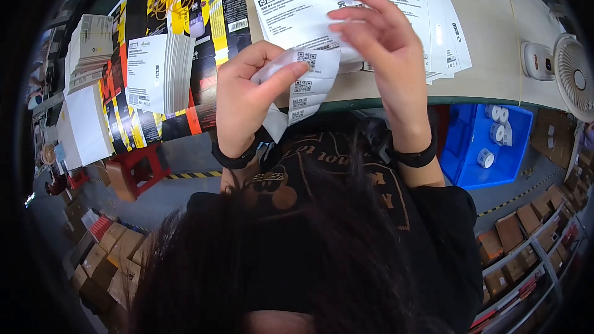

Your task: Organizing printed labels into stacks, securing them with rubber bands, and applying small QR code stickers to product documents.

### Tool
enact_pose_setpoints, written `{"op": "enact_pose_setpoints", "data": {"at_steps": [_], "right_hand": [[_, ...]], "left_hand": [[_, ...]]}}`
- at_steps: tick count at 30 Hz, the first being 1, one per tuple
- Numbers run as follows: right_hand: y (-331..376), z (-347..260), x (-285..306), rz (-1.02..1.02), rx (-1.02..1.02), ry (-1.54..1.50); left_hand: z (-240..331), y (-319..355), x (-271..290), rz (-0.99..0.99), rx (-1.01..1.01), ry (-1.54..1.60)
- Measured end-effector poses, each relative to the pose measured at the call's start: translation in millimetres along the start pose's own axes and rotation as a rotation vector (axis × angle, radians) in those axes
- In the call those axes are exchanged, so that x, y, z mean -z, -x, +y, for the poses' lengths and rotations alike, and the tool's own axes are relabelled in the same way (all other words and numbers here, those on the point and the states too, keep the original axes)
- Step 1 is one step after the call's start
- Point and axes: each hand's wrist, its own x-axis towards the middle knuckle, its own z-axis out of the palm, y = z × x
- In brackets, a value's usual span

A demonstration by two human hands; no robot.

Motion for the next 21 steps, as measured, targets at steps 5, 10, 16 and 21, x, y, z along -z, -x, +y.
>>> {"op": "enact_pose_setpoints", "data": {"at_steps": [5,10,16,21], "right_hand": [[6,2,-1,-0.174,-0.145,-0.014],[9,2,-6,-0.2,-0.082,0.235],[4,5,-6,-0.15,0.021,0.265],[-11,3,1,-0.017,-0.016,0.134]], "left_hand": [[-5,-8,2,0.145,-0.394,-0.329],[-11,-11,-2,0.209,-0.547,-0.45],[-15,-8,3,0.014,-0.188,-0.194],[-13,-4,6,-0.1,-0.193,-0.226]]}}
